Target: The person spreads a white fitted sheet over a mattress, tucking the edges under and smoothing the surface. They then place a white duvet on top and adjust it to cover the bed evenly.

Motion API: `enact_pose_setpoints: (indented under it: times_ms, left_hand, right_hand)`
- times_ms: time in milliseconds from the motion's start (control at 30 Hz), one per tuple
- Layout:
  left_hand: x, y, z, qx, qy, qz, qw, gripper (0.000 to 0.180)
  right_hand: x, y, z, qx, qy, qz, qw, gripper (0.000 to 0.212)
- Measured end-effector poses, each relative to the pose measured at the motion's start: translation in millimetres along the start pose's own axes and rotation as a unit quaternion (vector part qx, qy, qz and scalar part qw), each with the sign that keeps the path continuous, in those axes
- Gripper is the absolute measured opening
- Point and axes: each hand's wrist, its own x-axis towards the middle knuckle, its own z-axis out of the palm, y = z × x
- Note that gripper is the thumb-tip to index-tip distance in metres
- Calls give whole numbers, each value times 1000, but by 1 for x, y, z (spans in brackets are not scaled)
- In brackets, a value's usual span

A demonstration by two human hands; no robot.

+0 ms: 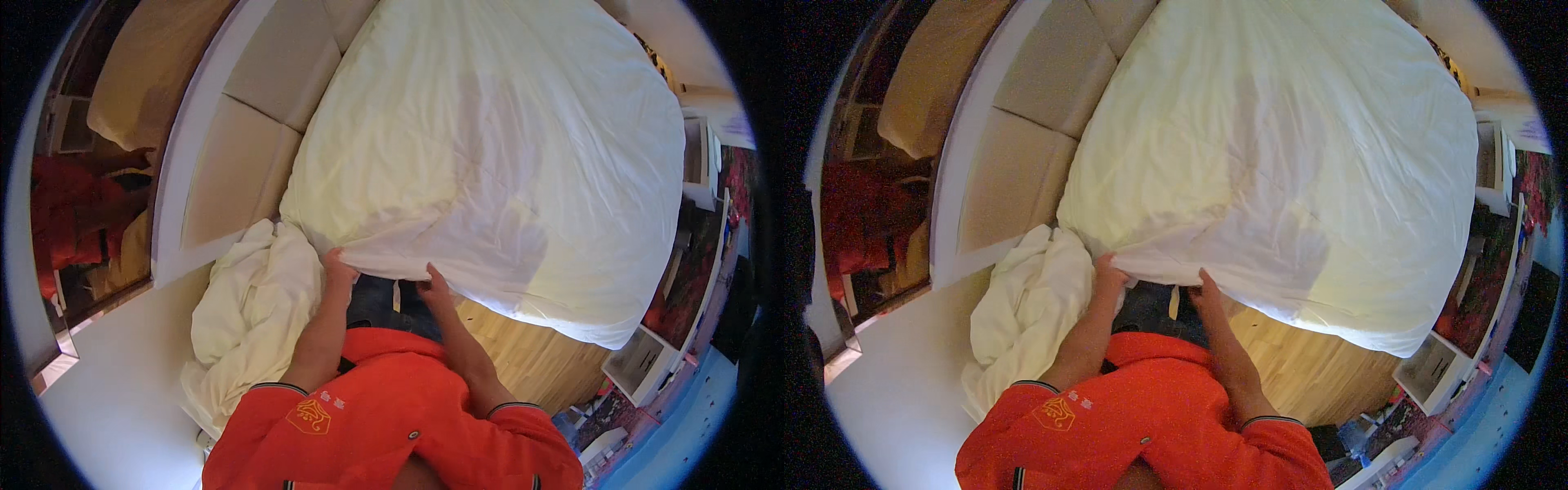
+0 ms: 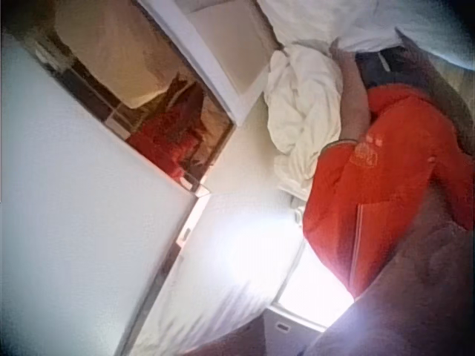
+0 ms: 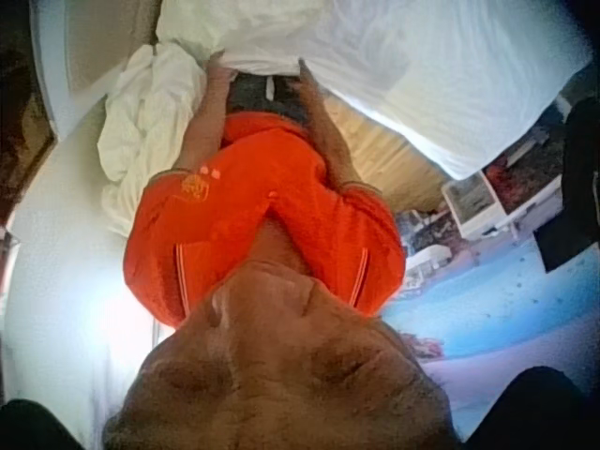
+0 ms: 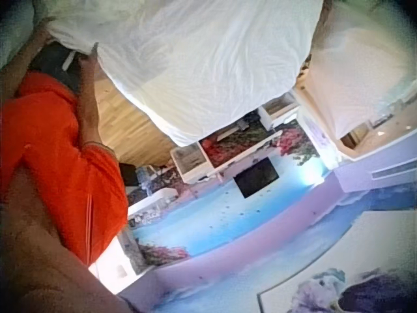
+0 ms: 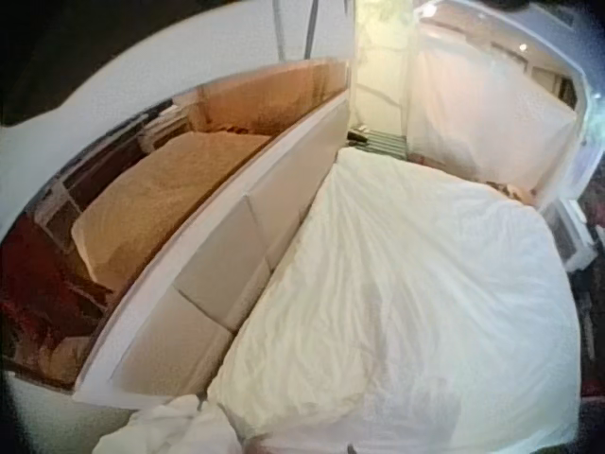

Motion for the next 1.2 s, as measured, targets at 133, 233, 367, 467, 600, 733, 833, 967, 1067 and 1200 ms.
enact_pose_setpoints:
  times_ms: [133,233,367,467,600,733,833,967,1067,1200]
  left_hand:
    - [-16,15,13,33,-51,2,998,46]
    - [-31,-5,39,106,47,-49,992,48]
    - [23,14,-7,-3,-50,0,999,50]
    - [12,43,-3,-72,-132,37,988,51]
    - [-23,35,40,-86,-36,88,992,52]
    - [-19,43,36,34,-22,-31,999,52]
    - [2,69,22,-42,-34,-10,999,53]
    - [8,100,20,112,119,110,980,59]
    - [93,131,-78,99,199,151,963,54]
    - [97,130,-75,30,71,163,984,61]
  right_hand:
    - [0,5,9,30,-51,21,998,27]
    - [-21,5,22,44,-70,34,996,28]
    - [-63,2,77,71,-70,31,994,45]
    - [-19,30,72,23,-96,-42,994,45]
    - [-8,30,78,77,-195,47,977,44]
    - [-12,43,75,0,-110,63,992,42]
    - [-2,52,68,-37,-81,77,993,39]
    - [-4,68,86,15,-22,70,997,34]
    - [-33,64,101,9,-91,86,992,35]
    - [-24,44,83,76,-11,6,997,38]
